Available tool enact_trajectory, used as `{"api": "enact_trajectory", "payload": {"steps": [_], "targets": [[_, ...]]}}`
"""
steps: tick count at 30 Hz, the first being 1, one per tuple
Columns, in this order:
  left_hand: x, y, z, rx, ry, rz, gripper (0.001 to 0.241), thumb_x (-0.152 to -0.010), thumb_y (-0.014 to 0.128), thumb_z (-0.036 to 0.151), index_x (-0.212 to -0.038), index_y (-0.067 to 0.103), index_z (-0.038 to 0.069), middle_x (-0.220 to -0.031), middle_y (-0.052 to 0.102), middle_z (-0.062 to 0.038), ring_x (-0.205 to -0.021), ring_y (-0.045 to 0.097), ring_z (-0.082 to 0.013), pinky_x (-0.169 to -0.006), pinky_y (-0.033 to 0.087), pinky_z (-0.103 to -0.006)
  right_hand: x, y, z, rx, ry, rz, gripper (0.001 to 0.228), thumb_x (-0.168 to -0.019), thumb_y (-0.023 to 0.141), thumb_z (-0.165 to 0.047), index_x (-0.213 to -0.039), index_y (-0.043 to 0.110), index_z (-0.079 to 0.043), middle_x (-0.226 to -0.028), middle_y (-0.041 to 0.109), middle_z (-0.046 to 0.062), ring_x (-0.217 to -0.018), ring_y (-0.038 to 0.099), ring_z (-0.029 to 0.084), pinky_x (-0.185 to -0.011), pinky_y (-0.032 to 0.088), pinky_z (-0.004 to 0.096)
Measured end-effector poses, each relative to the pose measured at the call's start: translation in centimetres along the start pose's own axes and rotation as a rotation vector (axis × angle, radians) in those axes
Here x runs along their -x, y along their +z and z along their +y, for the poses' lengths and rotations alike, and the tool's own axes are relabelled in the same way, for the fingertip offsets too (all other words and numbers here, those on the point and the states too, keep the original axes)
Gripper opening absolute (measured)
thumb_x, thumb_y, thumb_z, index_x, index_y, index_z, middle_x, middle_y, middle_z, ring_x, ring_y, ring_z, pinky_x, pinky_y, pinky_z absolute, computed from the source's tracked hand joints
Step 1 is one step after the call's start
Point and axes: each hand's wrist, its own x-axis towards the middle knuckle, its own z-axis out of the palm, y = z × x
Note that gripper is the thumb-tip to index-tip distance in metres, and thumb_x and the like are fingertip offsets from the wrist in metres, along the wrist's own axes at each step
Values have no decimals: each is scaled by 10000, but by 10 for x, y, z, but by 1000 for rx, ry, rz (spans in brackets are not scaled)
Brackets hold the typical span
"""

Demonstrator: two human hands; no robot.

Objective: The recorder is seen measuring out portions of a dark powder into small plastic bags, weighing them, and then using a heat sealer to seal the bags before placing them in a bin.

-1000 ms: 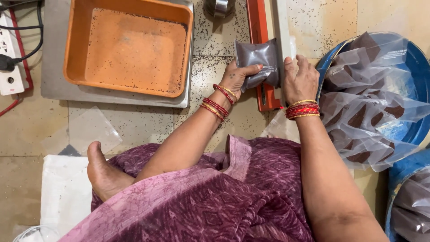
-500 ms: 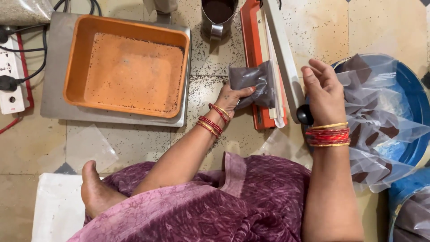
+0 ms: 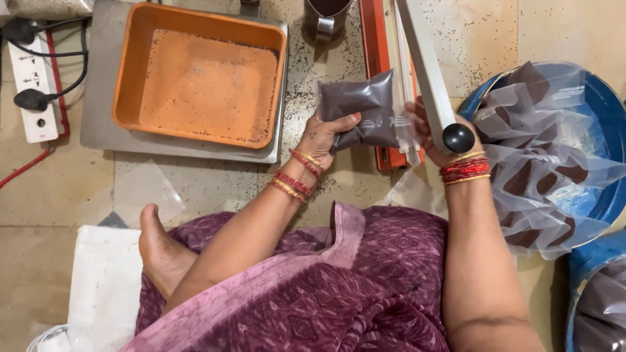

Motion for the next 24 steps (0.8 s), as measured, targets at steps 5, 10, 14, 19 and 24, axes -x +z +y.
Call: {"api": "enact_trajectory", "payload": {"steps": [5,10,14,19,24], "targets": [[61,-7,23,36,-86,45,497,-747,840,54,-1205,646,62,-1084,728,-146,-989,725,-265,-868,637,-391,22,19,23,187,220,-160,337,-1020,543,-150,-1292,542,49,-1163,685,183,-955,749,234,-846,639,299],[100,-4,32,-32,-81,92,546,-705,836,49,-1202,619,99,-1094,724,-90,-1008,719,-208,-877,635,-359,48,51,48,275,326,-390,503,-990,576,-331,-1351,551,18,-1167,695,169,-933,719,199,-807,622,289],[94,-12,30,-253,-174,-97,508,-694,833,164,-1162,637,131,-1074,738,-92,-984,724,-223,-845,633,-358,65,72,69,404,304,-460,572,-902,715,-373,-1323,544,-26,-1175,680,121,-972,688,182,-817,590,323],[54,-55,27,-750,-81,-106,455,-876,747,424,-1120,655,51,-1030,750,-92,-956,724,-179,-809,599,-275,96,107,62,874,234,-307,535,-825,776,-307,-1253,605,-35,-1146,692,148,-1001,665,234,-911,560,415],[47,-64,66,-738,26,113,409,-909,677,399,-1109,647,43,-934,719,-70,-743,690,-145,-609,552,-257,75,93,63,1370,367,-215,471,-902,727,-323,-1265,645,-34,-1260,653,196,-1027,541,221,-918,461,434]]}}
